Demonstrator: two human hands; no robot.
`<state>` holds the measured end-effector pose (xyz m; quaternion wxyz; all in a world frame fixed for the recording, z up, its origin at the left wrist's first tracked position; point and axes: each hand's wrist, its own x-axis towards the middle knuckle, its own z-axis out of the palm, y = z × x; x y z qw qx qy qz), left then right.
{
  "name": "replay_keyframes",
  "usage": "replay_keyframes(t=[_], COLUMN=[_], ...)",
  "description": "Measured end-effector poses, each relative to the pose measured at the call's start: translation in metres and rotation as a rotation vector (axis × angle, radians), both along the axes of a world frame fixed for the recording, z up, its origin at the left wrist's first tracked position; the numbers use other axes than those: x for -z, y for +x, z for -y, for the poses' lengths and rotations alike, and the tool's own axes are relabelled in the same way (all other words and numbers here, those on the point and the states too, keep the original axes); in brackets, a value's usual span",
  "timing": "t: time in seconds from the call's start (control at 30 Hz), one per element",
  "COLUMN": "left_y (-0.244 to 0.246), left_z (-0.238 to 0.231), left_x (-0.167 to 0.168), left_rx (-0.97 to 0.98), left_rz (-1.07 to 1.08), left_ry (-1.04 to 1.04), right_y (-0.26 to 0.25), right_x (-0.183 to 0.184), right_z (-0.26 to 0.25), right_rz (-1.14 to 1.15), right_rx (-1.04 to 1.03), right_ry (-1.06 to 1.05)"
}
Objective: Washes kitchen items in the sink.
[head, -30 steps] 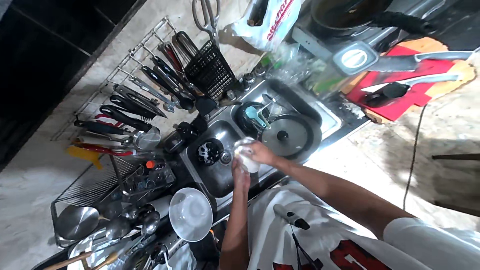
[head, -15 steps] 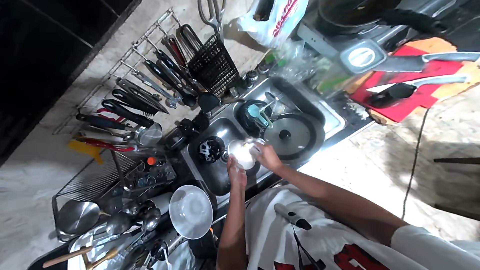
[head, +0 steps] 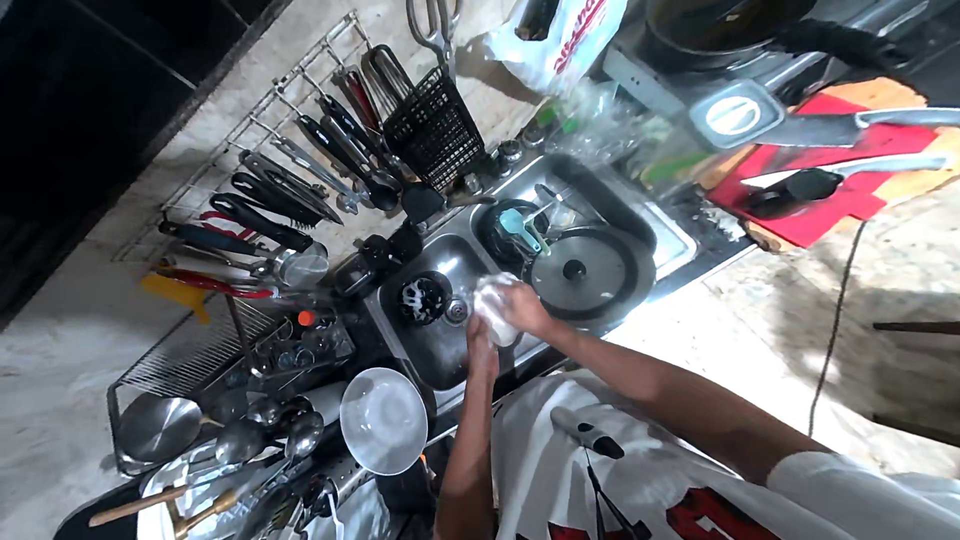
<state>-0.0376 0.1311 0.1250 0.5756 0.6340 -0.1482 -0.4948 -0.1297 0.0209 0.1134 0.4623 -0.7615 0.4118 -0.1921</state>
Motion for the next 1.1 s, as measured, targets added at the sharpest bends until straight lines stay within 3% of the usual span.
replay_keyframes(t=[0.07, 0.17, 0.27, 0.37, 0.43, 0.5, 0.6, 0.7, 0.83, 1.0, 1.1], left_y=[-0.003, -0.004, 0.002, 0.014, 0.021, 0.026, 0.032, 0.041, 0.070, 0.135, 0.163], left_z=[-0.006, -0.013, -0.019, -0.016, -0.017, -0.021, -0.022, -0.019, -0.013, -0.002, 0.009], left_x=[0.002, 0.008, 0.026, 0.035, 0.040, 0.050, 0.063, 0.074, 0.094, 0.135, 0.145], left_rx=[0.164, 0.497, 0.645, 0.725, 0.735, 0.541, 0.165, 0.087, 0.056, -0.183, -0.228], left_rz=[0.245, 0.835, 1.323, 1.527, 1.529, 1.414, 1.001, 0.658, 0.706, 0.669, 0.678], left_ry=[0.019, 0.096, 0.043, 0.101, 0.168, 0.199, 0.286, 0.454, 0.598, 0.724, 0.843], right_y=[0.007, 0.005, -0.003, -0.004, -0.006, -0.010, -0.012, -0.009, -0.007, -0.025, -0.044], right_x=[0.004, 0.011, 0.005, 0.001, 0.011, 0.018, 0.034, 0.043, 0.052, 0.051, 0.053], right_z=[0.016, 0.029, 0.024, 0.013, 0.006, 0.004, 0.002, -0.001, -0.003, -0.001, -0.001], right_rz=[-0.004, 0.082, 0.060, -0.200, -0.346, -0.464, -0.585, -0.629, -0.443, -0.424, -0.435], right_rx=[0.135, 0.208, 0.111, 0.115, 0.138, 0.130, 0.105, 0.033, -0.090, -0.125, -0.094], right_ry=[0.281, 0.683, 0.749, 0.707, 0.625, 0.560, 0.533, 0.520, 0.535, 0.520, 0.559])
